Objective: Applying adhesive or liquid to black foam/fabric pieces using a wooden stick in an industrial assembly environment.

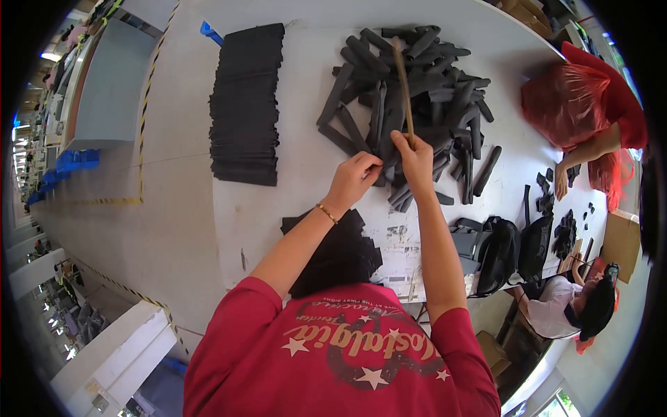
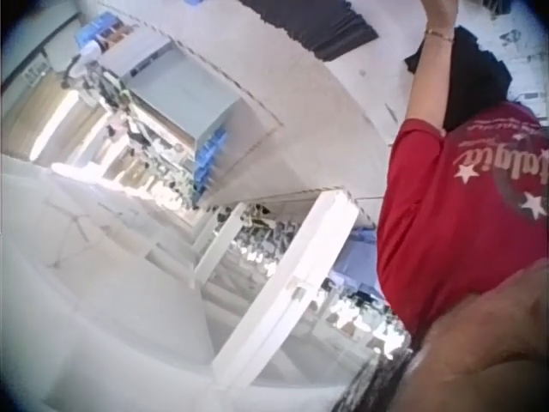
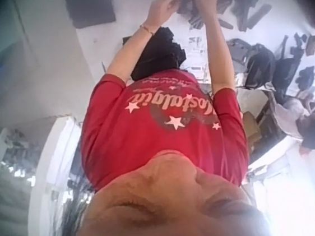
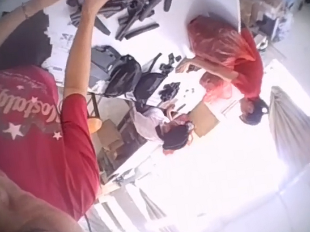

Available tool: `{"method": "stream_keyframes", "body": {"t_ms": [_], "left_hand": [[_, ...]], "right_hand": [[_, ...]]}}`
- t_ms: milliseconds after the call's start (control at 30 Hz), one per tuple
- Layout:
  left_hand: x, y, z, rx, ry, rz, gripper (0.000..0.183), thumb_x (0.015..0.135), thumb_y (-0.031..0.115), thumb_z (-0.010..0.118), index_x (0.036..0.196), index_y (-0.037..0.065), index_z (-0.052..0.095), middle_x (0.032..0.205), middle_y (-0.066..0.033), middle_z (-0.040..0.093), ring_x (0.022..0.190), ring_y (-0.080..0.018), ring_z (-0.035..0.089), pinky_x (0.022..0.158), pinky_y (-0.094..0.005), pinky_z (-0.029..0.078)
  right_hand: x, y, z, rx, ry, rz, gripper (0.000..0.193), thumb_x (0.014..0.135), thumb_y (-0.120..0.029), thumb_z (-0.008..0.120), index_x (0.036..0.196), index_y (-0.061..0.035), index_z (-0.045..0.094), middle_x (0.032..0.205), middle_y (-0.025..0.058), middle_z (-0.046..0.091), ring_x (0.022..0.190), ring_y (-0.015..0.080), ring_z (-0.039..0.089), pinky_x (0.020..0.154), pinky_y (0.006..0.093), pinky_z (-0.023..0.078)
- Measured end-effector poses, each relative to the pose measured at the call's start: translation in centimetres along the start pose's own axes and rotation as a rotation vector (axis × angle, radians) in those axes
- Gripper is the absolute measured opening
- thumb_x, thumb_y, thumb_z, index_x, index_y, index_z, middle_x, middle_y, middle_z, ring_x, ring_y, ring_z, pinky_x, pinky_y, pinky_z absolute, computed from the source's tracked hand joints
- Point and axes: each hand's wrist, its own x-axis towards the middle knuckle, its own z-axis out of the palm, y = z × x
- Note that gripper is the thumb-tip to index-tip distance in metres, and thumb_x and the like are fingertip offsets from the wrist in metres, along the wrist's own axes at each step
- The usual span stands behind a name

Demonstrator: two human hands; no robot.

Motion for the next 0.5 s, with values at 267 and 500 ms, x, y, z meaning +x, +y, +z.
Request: {"method": "stream_keyframes", "body": {"t_ms": [267,500], "left_hand": [[-4.5,1.2,-2.4,0.001,0.061,-0.014,0.016,0.074,-0.004,0.065,0.089,0.001,0.062,0.078,-0.0089,0.061,0.059,-0.0184,0.059,0.057,-0.027,0.049],[-12.6,-4.8,-3.7,0.299,-0.236,-0.31,0.017,0.073,0.012,0.07,0.087,0.005,0.065,0.082,-0.0078,0.063,0.073,-0.0217,0.061,0.067,-0.033,0.05]], "right_hand": [[-1.4,-1.5,-0.5,0.218,0.236,-0.152,0.024,0.086,-0.02,0.068,0.077,0.0016,0.063,0.06,-0.0079,0.045,0.055,0.003,0.034,0.049,0.022,0.027],[-3.9,-1.7,-4.7,-0.239,0.221,-0.214,0.042,0.092,-0.035,0.058,0.116,-0.002,0.048,0.066,0.0112,0.057,0.064,0.0182,0.055,0.063,0.0301,0.043]]}}
